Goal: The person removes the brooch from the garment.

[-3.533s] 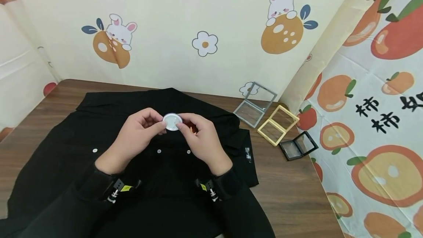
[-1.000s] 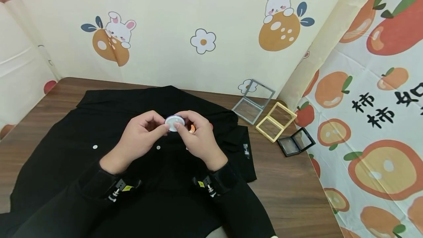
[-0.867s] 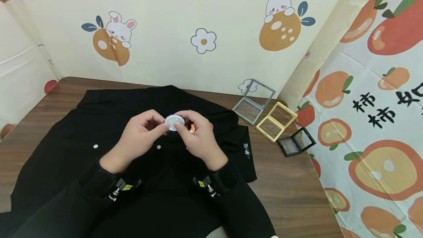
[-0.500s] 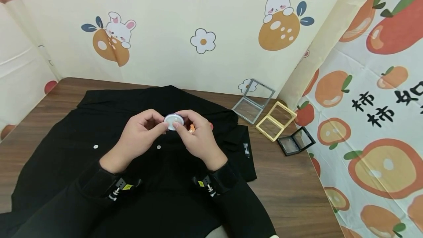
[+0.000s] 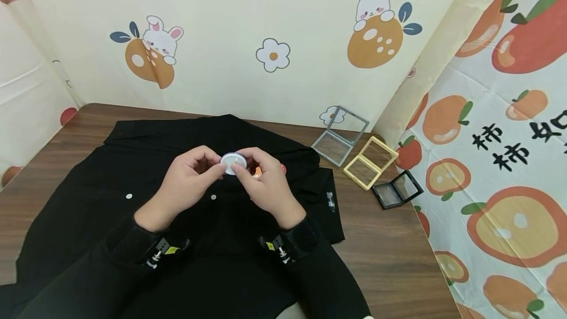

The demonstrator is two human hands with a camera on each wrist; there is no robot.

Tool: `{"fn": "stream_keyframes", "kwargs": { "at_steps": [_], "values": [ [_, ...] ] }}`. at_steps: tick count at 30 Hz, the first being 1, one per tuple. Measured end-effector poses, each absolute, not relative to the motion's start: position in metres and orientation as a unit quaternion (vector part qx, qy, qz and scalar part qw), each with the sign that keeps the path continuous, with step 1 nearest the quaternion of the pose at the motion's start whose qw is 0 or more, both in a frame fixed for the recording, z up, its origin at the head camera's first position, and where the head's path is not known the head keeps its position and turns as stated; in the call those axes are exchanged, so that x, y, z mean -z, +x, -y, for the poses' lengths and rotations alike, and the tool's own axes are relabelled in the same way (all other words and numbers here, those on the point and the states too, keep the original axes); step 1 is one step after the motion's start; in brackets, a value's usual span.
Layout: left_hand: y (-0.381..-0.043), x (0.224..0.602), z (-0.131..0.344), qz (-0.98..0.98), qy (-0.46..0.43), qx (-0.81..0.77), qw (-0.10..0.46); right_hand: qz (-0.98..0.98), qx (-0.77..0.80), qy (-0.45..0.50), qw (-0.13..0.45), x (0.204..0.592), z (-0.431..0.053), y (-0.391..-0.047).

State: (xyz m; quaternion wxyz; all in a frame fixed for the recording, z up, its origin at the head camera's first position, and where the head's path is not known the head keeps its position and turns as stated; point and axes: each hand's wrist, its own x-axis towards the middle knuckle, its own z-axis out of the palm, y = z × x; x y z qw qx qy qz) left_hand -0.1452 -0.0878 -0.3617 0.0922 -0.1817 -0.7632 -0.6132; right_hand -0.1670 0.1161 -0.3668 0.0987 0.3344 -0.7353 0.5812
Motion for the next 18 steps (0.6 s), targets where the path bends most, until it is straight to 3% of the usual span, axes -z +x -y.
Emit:
{"fn": "stream_keyframes", "kwargs": {
  "at_steps": [6, 14, 18],
  "values": [
    [-0.145, 0.362, 0.087, 0.757, -0.187, 0.618, 0.097, 0.737, -0.598, 0.31, 0.054, 0.362, -0.122, -0.169],
    [-0.145, 0.362, 0.085, 0.757, -0.202, 0.611, 0.112, 0.661, -0.688, 0.246, -0.171, 0.355, -0.132, -0.177],
    [-0.145, 0.363, 0.083, 0.759, -0.213, 0.603, 0.124, 0.631, -0.704, 0.235, -0.226, 0.354, -0.135, -0.178]
  ]
}}
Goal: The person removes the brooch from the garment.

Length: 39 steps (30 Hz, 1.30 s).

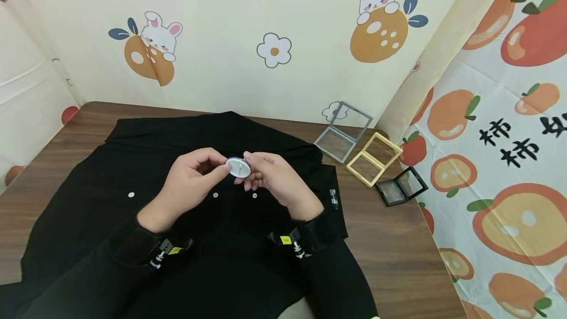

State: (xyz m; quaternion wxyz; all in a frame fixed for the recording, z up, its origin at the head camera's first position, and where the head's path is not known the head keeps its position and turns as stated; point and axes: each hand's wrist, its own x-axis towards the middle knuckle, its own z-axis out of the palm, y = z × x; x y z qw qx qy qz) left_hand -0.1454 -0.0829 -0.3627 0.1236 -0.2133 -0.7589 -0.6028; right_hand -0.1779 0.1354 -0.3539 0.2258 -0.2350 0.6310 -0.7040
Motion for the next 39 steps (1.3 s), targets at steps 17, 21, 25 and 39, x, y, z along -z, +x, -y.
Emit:
{"fn": "stream_keyframes", "kwargs": {
  "at_steps": [17, 21, 25, 39],
  "values": [
    [-0.145, 0.365, 0.079, 0.761, -0.26, 0.575, 0.153, -0.574, 0.661, -0.281, 0.393, 0.346, -0.149, -0.203],
    [-0.144, 0.366, 0.078, 0.758, -0.269, 0.575, 0.148, -0.576, 0.637, -0.301, 0.415, 0.342, -0.151, -0.206],
    [-0.143, 0.366, 0.079, 0.754, -0.283, 0.575, 0.142, -0.568, 0.624, -0.324, 0.427, 0.342, -0.151, -0.208],
    [-0.161, 0.367, 0.103, 0.866, -0.209, 0.45, 0.058, -0.64, 0.604, -0.229, 0.415, 0.347, -0.155, -0.211]
  ]
}}
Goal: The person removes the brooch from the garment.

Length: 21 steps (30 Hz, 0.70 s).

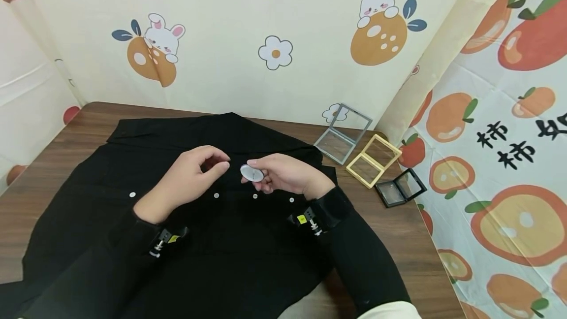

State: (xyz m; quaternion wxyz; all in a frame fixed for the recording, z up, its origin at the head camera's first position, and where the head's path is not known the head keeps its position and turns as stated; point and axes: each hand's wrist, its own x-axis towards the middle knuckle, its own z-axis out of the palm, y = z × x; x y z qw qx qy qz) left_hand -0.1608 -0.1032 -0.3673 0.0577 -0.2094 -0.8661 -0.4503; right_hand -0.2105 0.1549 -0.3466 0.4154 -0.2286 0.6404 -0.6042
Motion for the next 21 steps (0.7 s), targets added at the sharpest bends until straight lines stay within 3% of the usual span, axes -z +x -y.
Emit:
{"fn": "stream_keyframes", "kwargs": {
  "at_steps": [8, 16, 21],
  "values": [
    [-0.182, 0.397, 0.117, 0.943, -0.192, 0.267, -0.051, -0.737, 0.52, -0.17, 0.396, 0.364, -0.163, -0.221],
    [-0.182, 0.419, 0.109, 0.958, -0.184, 0.162, -0.149, -0.915, 0.314, -0.133, 0.218, 0.374, -0.177, -0.231],
    [-0.178, 0.419, 0.104, 0.961, -0.18, 0.136, -0.163, -0.961, 0.223, -0.111, 0.121, 0.377, -0.191, -0.239]
  ]
}}
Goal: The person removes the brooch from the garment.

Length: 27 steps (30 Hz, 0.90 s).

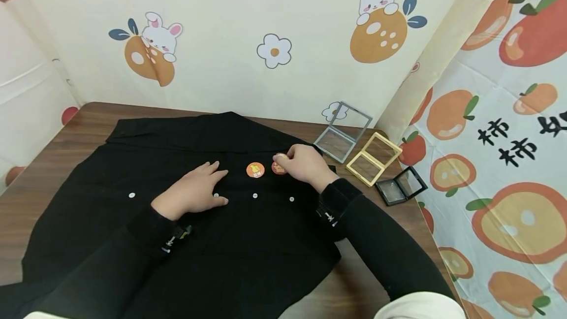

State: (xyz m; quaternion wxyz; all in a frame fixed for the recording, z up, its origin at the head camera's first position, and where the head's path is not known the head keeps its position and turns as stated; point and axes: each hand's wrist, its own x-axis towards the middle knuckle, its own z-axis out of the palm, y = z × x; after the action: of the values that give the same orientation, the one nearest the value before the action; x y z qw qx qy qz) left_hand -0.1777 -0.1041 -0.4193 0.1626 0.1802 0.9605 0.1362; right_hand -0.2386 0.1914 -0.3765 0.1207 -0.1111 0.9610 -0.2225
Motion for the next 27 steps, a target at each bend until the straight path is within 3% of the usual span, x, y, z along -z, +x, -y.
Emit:
{"fn": "stream_keyframes", "kwargs": {
  "at_steps": [11, 27],
  "values": [
    [-0.178, 0.419, 0.106, -0.962, 0.188, -0.122, 0.157, -0.985, 0.159, -0.048, 0.051, 0.389, -0.257, -0.286],
    [-0.176, 0.419, 0.105, -0.961, 0.169, -0.139, 0.171, -0.995, 0.07, 0.026, 0.071, 0.382, -0.3, -0.316]
  ]
}}
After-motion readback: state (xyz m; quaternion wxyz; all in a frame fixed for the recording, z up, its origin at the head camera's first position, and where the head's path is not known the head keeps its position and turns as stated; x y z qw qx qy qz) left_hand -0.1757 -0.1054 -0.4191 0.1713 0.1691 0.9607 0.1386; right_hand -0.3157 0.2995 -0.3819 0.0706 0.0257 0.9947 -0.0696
